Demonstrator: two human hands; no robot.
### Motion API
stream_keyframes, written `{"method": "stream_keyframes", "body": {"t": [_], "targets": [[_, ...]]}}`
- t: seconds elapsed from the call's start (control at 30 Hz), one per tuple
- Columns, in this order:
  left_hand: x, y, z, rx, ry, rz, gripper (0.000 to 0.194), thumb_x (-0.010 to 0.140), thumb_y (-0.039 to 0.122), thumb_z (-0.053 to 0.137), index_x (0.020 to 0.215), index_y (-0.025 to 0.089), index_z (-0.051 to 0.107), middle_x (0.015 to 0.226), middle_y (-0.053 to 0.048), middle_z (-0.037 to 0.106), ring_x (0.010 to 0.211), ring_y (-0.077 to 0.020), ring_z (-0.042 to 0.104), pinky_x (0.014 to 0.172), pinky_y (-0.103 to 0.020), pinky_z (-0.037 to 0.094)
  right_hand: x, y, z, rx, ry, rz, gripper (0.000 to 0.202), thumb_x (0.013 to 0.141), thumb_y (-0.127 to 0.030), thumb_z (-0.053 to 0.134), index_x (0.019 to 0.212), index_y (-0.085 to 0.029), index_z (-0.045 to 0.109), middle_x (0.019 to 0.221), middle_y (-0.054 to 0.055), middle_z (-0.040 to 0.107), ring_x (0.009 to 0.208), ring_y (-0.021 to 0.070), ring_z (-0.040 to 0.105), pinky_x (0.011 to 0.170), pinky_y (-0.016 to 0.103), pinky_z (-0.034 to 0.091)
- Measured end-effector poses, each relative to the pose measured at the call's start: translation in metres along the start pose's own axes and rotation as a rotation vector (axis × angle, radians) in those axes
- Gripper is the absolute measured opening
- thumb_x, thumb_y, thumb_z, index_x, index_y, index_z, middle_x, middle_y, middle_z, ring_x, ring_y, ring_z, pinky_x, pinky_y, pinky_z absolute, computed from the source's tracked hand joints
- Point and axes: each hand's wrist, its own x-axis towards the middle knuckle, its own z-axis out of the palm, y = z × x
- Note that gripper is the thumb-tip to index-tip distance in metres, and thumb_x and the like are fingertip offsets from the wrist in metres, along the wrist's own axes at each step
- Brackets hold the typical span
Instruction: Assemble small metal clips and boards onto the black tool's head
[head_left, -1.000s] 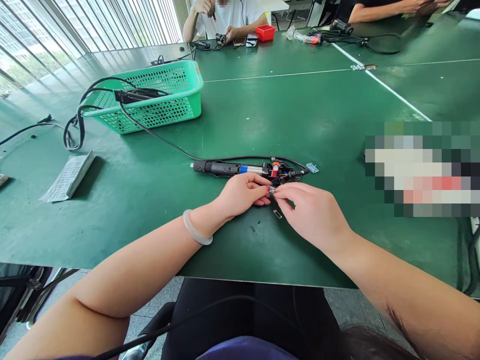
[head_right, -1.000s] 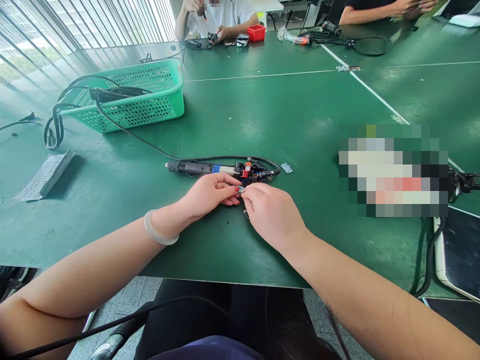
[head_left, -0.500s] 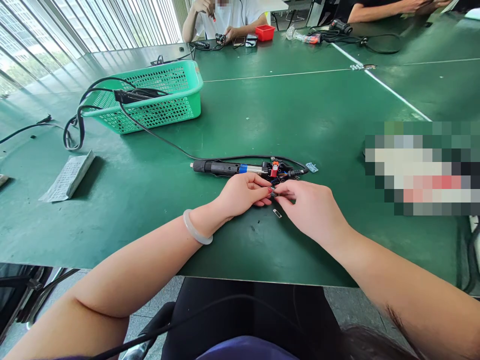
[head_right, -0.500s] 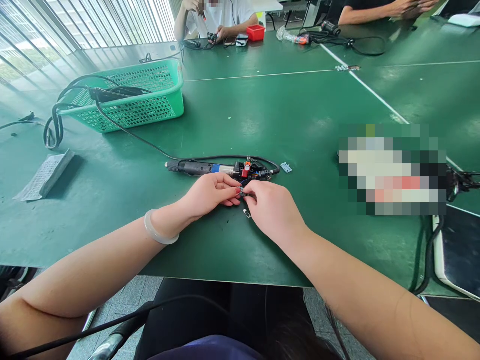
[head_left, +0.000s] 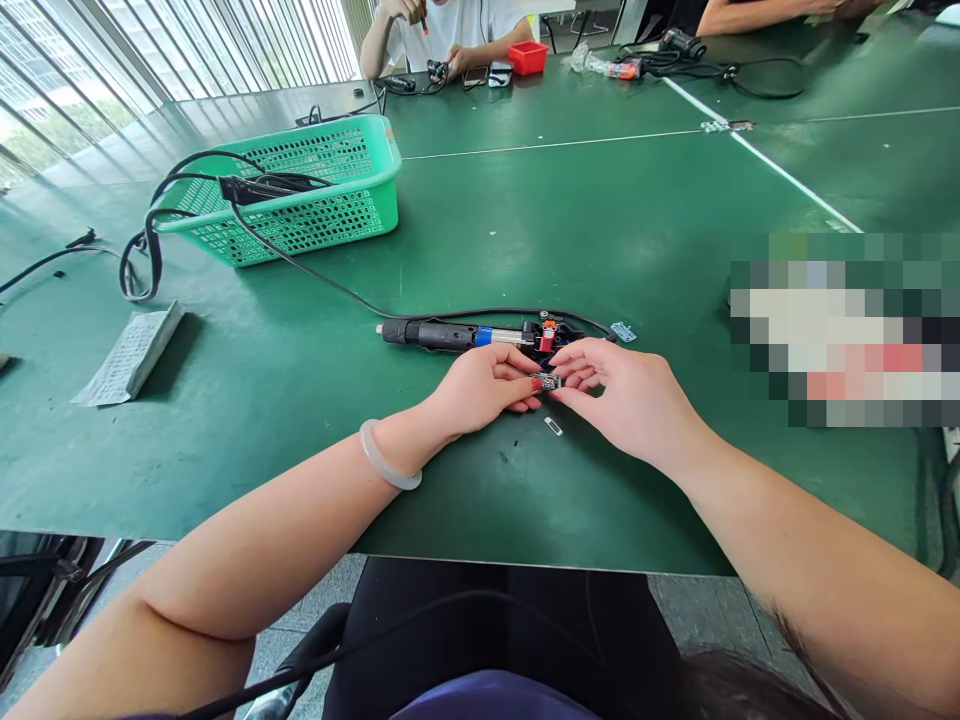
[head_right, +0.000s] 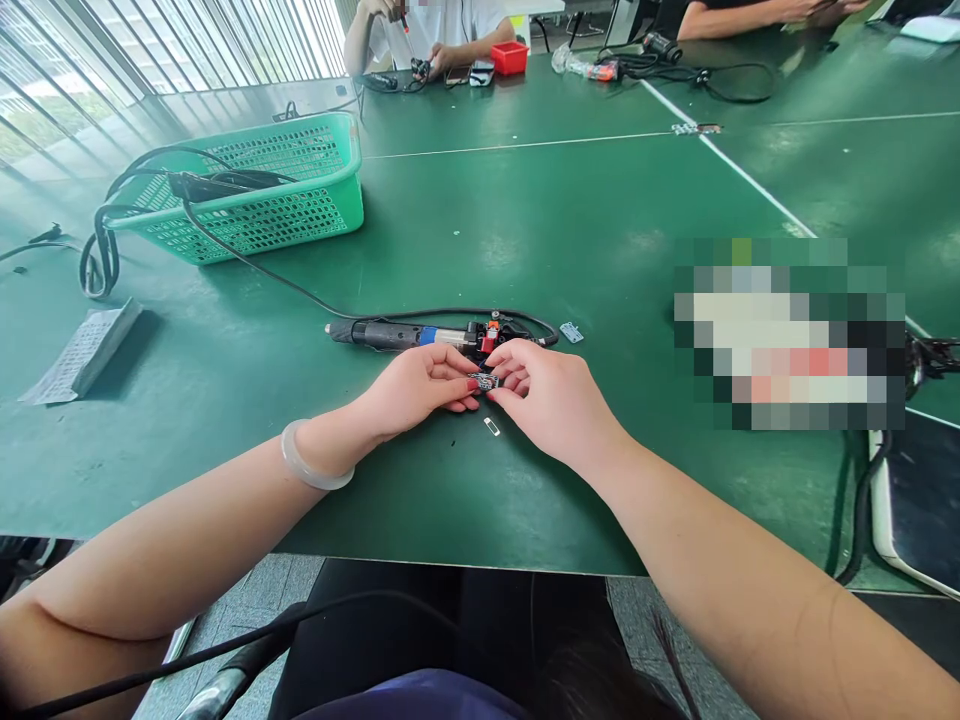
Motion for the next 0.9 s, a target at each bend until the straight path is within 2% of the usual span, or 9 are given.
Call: {"method": "stream_keyframes", "body": {"t": [0.3,0.47,0.6,0.67,0.73,0.8,0.9], "targets": [[0.0,0.004,-0.002,-0.1,0.018,-0.058,0.01,0.079,0.008,0.065,0.087,0.008,0.06,0.066,-0.004,0.069,0.057,-0.0083,0.065,0.06,-0.02,0.053,0.003,-0.005,-0.005,-0.044,-0.015,0.122,0.028,0.069,-0.024,0.072,0.096,-0.018,0.072,0.08,0.003,0.072,0.064,0.0148,0.063,0.067,0.031,0.055],[0.001,0.004,-0.003,-0.083,0.012,-0.05,0.008,0.08,0.009,0.064,0.086,0.009,0.059,0.067,-0.003,0.069,0.06,-0.0085,0.066,0.061,-0.02,0.053,0.003,-0.005,-0.007,-0.128,-0.045,0.169,0.02,0.071,-0.035,0.07,0.086,-0.022,0.075,0.068,0.001,0.069,0.057,0.0136,0.058,0.057,0.028,0.048],[-0.001,0.001,-0.001,0.021,-0.006,-0.016,0.011,0.08,0.012,0.063,0.089,0.011,0.057,0.062,-0.002,0.067,0.057,-0.009,0.064,0.06,-0.022,0.052,0.004,-0.003,-0.01,-0.15,-0.109,0.156,0.017,0.072,-0.035,0.068,0.081,-0.023,0.074,0.065,-0.001,0.066,0.054,0.0121,0.055,0.052,0.026,0.042],[-0.004,-0.002,0.0,0.149,0.008,0.05,0.02,0.081,0.018,0.064,0.098,0.014,0.055,0.059,0.002,0.064,0.051,-0.0092,0.061,0.054,-0.022,0.05,0.005,-0.001,-0.012,-0.178,-0.145,0.147,0.017,0.071,-0.035,0.067,0.081,-0.022,0.074,0.063,-0.001,0.065,0.052,0.0115,0.053,0.051,0.025,0.04],[-0.009,-0.005,0.0,0.336,0.034,0.194,0.029,0.078,0.026,0.067,0.103,0.017,0.055,0.059,0.005,0.061,0.049,-0.0089,0.057,0.053,-0.022,0.046,0.008,0.002,-0.015,-0.212,-0.184,0.134,0.018,0.071,-0.035,0.068,0.083,-0.023,0.073,0.063,-0.002,0.064,0.052,0.0112,0.052,0.05,0.025,0.039],[-0.013,-0.008,0.0,0.578,0.038,0.393,0.025,0.076,0.03,0.07,0.098,0.02,0.062,0.063,0.005,0.061,0.056,-0.0096,0.057,0.058,-0.023,0.045,0.01,0.005,-0.018,-0.235,-0.221,0.115,0.018,0.07,-0.033,0.068,0.084,-0.023,0.073,0.064,-0.002,0.065,0.052,0.0112,0.052,0.052,0.025,0.039],[-0.017,-0.01,0.002,0.926,-0.031,0.651,0.013,0.082,0.029,0.063,0.092,0.024,0.07,0.083,0.001,0.066,0.075,-0.0121,0.06,0.07,-0.024,0.044,0.012,0.007,-0.021,-0.243,-0.26,0.091,0.017,0.071,-0.03,0.066,0.084,-0.024,0.073,0.066,-0.003,0.066,0.054,0.0112,0.054,0.053,0.025,0.04]]}}
